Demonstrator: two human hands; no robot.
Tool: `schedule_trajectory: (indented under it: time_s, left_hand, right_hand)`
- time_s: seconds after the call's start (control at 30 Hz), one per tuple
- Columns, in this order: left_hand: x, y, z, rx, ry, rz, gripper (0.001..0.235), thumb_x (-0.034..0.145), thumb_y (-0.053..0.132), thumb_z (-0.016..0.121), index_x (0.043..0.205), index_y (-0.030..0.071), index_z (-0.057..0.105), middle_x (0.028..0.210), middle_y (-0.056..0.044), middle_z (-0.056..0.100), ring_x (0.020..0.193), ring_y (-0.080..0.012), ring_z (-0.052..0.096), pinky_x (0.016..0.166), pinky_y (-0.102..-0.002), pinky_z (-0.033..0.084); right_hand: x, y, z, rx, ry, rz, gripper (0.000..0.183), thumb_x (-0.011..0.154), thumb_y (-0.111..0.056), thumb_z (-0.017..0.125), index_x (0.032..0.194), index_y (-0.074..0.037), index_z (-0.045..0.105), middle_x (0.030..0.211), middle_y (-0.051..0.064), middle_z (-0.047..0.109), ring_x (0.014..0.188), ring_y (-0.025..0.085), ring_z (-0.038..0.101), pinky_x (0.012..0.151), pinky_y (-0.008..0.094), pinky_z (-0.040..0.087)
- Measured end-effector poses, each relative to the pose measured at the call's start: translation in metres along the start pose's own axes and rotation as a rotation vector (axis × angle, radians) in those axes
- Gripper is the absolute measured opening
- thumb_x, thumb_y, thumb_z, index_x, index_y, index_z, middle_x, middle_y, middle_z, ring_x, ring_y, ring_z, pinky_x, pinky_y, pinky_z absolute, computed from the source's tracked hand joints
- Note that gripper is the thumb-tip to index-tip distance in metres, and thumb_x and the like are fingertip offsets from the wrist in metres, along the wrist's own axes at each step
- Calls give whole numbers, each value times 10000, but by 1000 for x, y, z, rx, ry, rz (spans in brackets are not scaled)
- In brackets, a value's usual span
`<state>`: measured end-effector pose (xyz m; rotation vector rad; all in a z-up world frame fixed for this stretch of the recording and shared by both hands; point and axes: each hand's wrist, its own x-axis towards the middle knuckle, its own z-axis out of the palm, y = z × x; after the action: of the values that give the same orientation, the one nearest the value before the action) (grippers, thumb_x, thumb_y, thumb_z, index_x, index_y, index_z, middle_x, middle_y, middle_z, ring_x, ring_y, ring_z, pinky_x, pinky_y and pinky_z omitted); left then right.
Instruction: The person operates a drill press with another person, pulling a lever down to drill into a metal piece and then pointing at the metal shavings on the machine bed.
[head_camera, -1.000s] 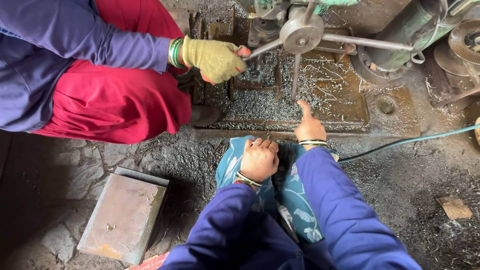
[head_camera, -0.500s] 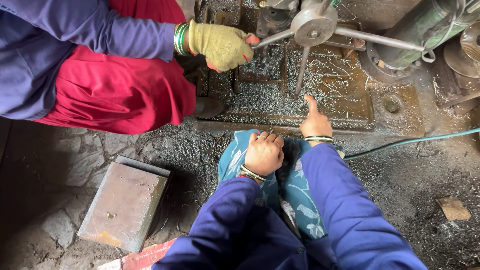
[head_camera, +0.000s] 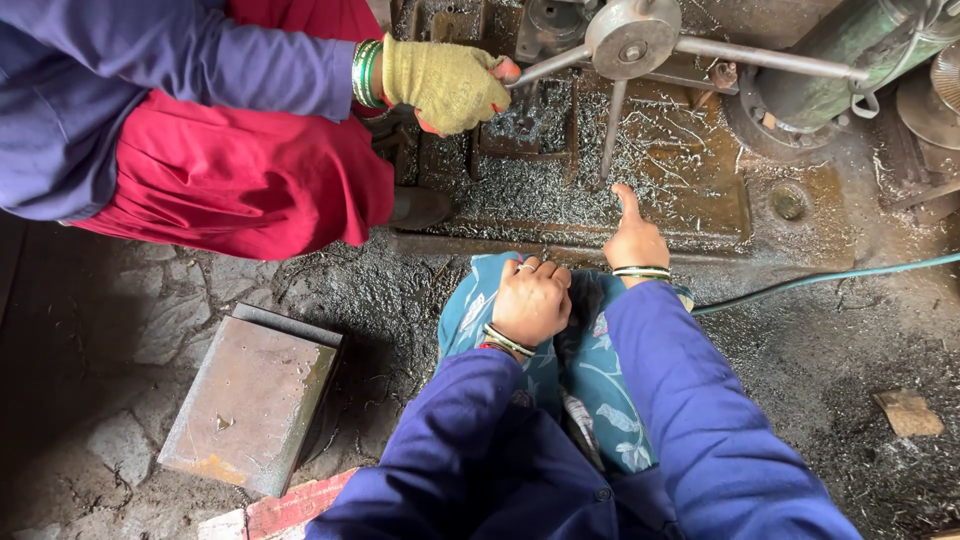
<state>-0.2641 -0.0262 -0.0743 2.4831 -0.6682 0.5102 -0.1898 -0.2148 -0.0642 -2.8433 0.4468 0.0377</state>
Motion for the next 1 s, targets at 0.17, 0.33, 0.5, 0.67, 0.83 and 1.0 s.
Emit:
schedule_trajectory:
  time_s: [0.17, 0.33, 0.5, 0.67, 0.83, 1.0]
  left_hand:
    - [0, 0, 0, 5, 43, 13, 53, 790, 175, 632, 782, 126, 617, 787, -46, 617, 835, -258, 614, 850, -456, 427]
    - [0, 0, -1, -9, 7, 5, 54, 801, 171, 630, 791, 119, 619, 794, -52, 622, 841, -265, 616, 817, -453, 420]
    - [0, 1, -1, -2, 2, 1, 58, 805, 173, 630, 792, 118, 618, 802, -54, 627, 849, -265, 617, 843, -455, 427]
    - [0, 1, -2, 0, 16, 8, 65, 786, 179, 633, 784, 117, 616, 807, -57, 632, 851, -265, 618, 857, -464, 431]
    - [0, 1, -1, -13, -15, -6, 51, 802, 168, 632, 793, 119, 621, 808, -53, 635, 858, -266, 619, 826, -456, 423]
    - [0, 1, -1, -7, -13, -2, 52, 797, 170, 638, 795, 119, 625, 808, -52, 637, 857, -266, 619, 828, -455, 424]
  right_hand:
    - [0, 1, 0, 11, 3, -2, 790, 856, 3, 567, 1506, -388, 347, 833, 219, 694, 803, 429, 700, 706, 550, 520]
    - [-1, 0, -1, 9, -16, 17, 796, 864, 0, 565, 1515, -398, 339, 871, 223, 699, 835, 428, 702, 734, 548, 529]
    - [1, 1, 2, -2, -8, 8, 782, 874, -26, 585, 1512, -401, 333, 952, 225, 700, 879, 428, 700, 762, 545, 537]
    - [1, 3, 4, -10, 0, -4, 785, 873, -24, 587, 1513, -397, 326, 984, 232, 696, 894, 435, 696, 769, 547, 539]
    - [1, 0, 2, -16, -21, 5, 771, 898, -30, 572, 1524, -398, 312, 985, 243, 697, 901, 438, 696, 787, 547, 540]
    - [0, -2, -2, -9, -57, 28, 796, 895, -25, 569, 1533, -408, 290, 987, 246, 702, 917, 446, 692, 802, 551, 537]
